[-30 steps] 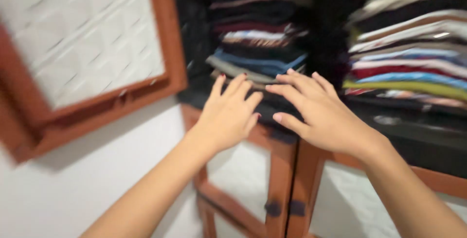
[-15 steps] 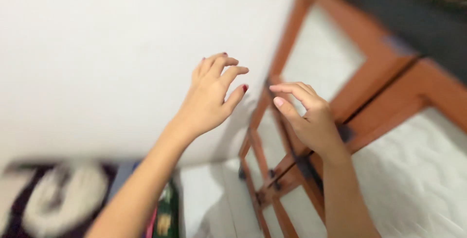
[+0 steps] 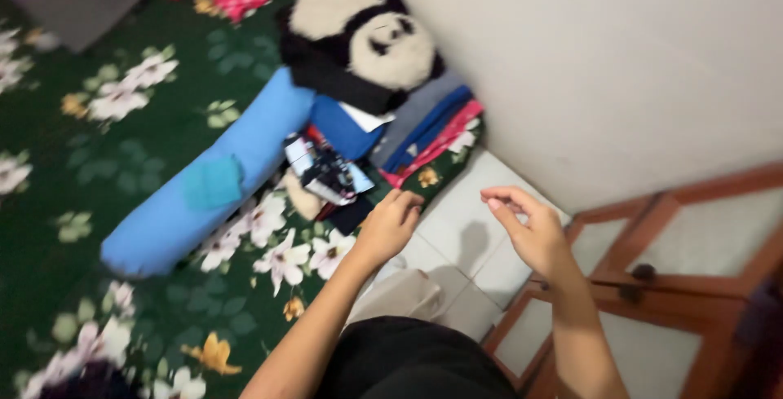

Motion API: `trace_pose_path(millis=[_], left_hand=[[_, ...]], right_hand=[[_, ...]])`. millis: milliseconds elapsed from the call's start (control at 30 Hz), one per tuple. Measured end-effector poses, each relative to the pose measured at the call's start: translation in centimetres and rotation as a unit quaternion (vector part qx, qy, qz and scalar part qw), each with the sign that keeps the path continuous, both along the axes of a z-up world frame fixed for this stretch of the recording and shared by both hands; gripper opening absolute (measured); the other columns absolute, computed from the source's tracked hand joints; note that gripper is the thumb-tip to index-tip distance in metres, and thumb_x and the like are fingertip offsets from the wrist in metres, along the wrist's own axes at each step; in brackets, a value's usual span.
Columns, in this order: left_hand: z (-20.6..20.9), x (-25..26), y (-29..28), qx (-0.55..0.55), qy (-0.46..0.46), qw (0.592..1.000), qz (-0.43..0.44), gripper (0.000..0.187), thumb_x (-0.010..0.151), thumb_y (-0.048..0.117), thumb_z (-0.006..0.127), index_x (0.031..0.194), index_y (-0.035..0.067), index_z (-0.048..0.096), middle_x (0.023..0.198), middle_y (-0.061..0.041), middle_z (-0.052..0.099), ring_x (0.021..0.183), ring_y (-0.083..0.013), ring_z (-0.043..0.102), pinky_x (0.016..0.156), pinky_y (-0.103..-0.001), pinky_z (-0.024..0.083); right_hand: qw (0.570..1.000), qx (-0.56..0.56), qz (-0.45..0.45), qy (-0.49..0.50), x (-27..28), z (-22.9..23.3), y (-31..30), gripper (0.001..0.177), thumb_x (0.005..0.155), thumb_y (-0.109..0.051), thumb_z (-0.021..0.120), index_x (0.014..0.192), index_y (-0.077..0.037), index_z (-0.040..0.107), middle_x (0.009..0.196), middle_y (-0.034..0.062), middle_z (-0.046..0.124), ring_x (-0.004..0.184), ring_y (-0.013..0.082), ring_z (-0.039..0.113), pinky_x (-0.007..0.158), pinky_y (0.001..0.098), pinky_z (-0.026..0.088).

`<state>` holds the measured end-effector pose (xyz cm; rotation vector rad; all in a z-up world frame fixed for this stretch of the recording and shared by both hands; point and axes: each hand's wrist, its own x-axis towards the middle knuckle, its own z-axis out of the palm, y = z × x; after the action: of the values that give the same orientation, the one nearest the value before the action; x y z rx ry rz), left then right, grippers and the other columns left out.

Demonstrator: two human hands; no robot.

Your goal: Folding a sweater and organizing folded clothes and other small household items into a cupboard.

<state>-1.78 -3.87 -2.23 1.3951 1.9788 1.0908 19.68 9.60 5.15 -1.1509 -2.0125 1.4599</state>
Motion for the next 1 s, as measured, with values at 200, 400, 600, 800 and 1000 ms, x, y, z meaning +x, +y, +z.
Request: trace_pose_path(millis=[200,400,600,800,1000], left_hand=[[-1.2,-2.5,-8.7,-0.094,0.034,0.991,0.09,0.019,0.096,0.019,0.057,0.107,0.009,0.068,0.104,-0.014,0.067,0.096,-0.0368,0.066,0.082,-0.046,0.053],[0.0,-2.9,-15.2,-0.091,0.004,0.99,0.111,0.019,0.095,0.019,0.058,0.104,0.007,0.068,0.1,-0.014,0.069,0.097,-0.0357,0.067,0.084,-0.045,0.053],[-4.7,-5.5,-25.3,-0.082,-0.04,0.98,0.177,0.02,0.092,0.019,0.061,0.106,0.008,0.071,0.105,-0.013,0.074,0.096,-0.0325,0.071,0.083,-0.039,0.056],[-4.9,-8.5,-33.5,-0.136,-0.074,0.947,0.281,0.023,0.091,0.021,0.061,0.108,0.01,0.072,0.102,-0.01,0.076,0.088,-0.0286,0.075,0.078,-0.037,0.058],[-5.5,-9.6,-34.9,-0.159,-0.068,0.927,0.332,0.022,0.093,0.02,0.059,0.108,0.01,0.072,0.101,-0.011,0.076,0.091,-0.0302,0.073,0.079,-0.039,0.056]], right_hand=[[0.993,-0.018,0.111,-0.022,-2.0,-6.8,-3.4,0.024,0.098,-0.02,0.063,0.114,-0.007,0.075,0.104,0.0031,0.08,0.095,0.0109,0.071,0.085,0.0285,0.053],[0.984,-0.101,0.147,-0.012,-5.3,-11.9,-5.9,0.026,0.096,-0.021,0.064,0.113,-0.004,0.075,0.101,0.0059,0.08,0.097,0.0122,0.073,0.088,0.028,0.056],[0.981,-0.09,0.169,-0.017,-10.7,-10.8,-10.7,0.027,0.095,-0.021,0.065,0.112,-0.003,0.075,0.1,0.0073,0.08,0.097,0.014,0.074,0.087,0.028,0.056],[0.978,-0.115,0.173,-0.025,-13.5,-11.7,-14.6,0.028,0.096,-0.022,0.065,0.112,-0.002,0.076,0.098,0.0072,0.079,0.093,0.0129,0.072,0.084,0.0279,0.056],[0.971,-0.096,0.216,-0.043,-14.8,-13.8,-11.8,0.027,0.095,-0.022,0.067,0.111,-0.003,0.076,0.094,0.0058,0.078,0.089,0.0115,0.071,0.082,0.0279,0.056]])
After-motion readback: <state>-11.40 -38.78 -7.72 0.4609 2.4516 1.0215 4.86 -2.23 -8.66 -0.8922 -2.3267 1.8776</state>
